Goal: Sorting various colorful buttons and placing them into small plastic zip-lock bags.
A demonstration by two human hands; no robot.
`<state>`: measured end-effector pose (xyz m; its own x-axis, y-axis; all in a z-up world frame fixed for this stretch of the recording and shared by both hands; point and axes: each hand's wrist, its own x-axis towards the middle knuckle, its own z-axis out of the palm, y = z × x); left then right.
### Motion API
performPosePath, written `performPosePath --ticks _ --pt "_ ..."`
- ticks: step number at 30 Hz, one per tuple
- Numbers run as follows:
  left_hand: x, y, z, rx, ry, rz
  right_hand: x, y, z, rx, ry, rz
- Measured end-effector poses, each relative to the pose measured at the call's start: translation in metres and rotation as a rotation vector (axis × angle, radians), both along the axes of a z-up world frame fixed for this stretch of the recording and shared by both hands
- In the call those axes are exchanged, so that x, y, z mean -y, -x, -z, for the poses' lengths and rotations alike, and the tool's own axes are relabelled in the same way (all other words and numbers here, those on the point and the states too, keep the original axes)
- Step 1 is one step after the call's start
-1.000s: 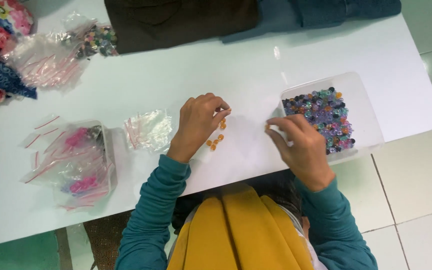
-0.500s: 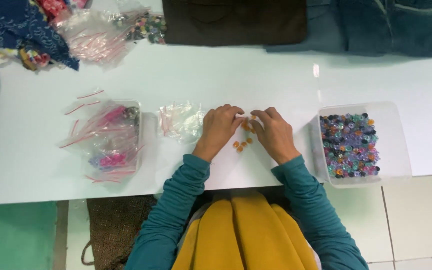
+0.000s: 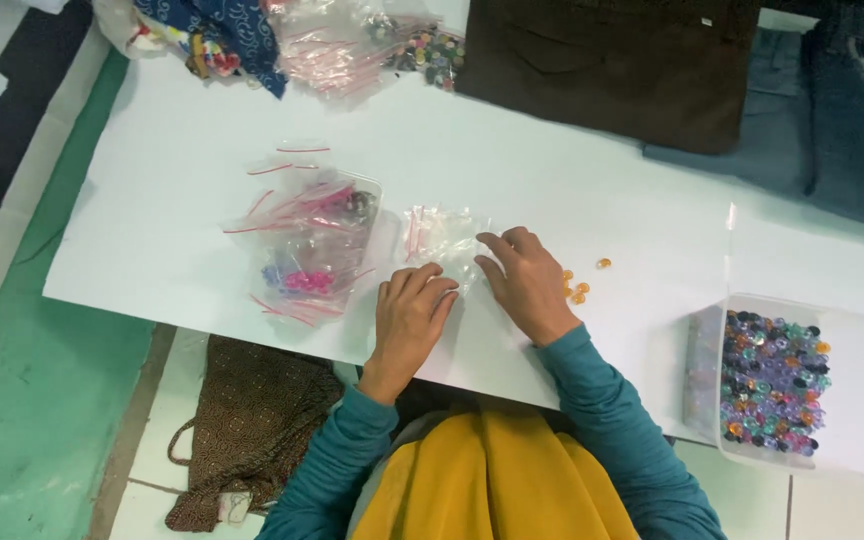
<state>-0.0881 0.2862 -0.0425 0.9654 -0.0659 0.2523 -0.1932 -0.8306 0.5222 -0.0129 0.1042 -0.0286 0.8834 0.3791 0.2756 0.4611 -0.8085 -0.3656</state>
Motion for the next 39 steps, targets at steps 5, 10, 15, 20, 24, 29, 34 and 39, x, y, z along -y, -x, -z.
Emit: performPosePath --ticks 5,10,15,20,24,29,34,39 --pt "-0.011 0.007 0.02 -0.038 -0.004 -0.025 -0.028 -0.008 0.035 -0.058 0.141 -0.065" --pt "-0.012 0.009 0.03 -0.059 -0.023 -0.028 -0.028 -0.011 0.05 -0.057 0.199 -0.096" --pt "-0.012 0.008 0.027 -0.072 -0.02 -0.018 -0.015 -0.009 0.037 -0.104 -0.036 -0.032" --pt "-0.014 0.005 0.01 -0.095 0.136 -0.016 0.02 0.003 -0.026 -0.461 -0.59 -0.074" --pt "0.003 -0.014 -0.019 -0.091 0.432 0.016 0.053 0.009 -0.053 -0.705 -0.858 -0.081" --pt "0.044 -0.052 -0.051 -0.107 0.781 0.25 0.089 0.005 -0.039 -0.751 -0.947 -0.086" --pt "0.078 -0.093 -0.048 0.001 0.858 0.321 0.104 0.0 -0.031 -0.539 -0.969 0.029" --pt "0.09 -0.124 -0.022 0.165 0.558 0.267 0.105 -0.007 -0.006 -0.072 -0.944 0.225"
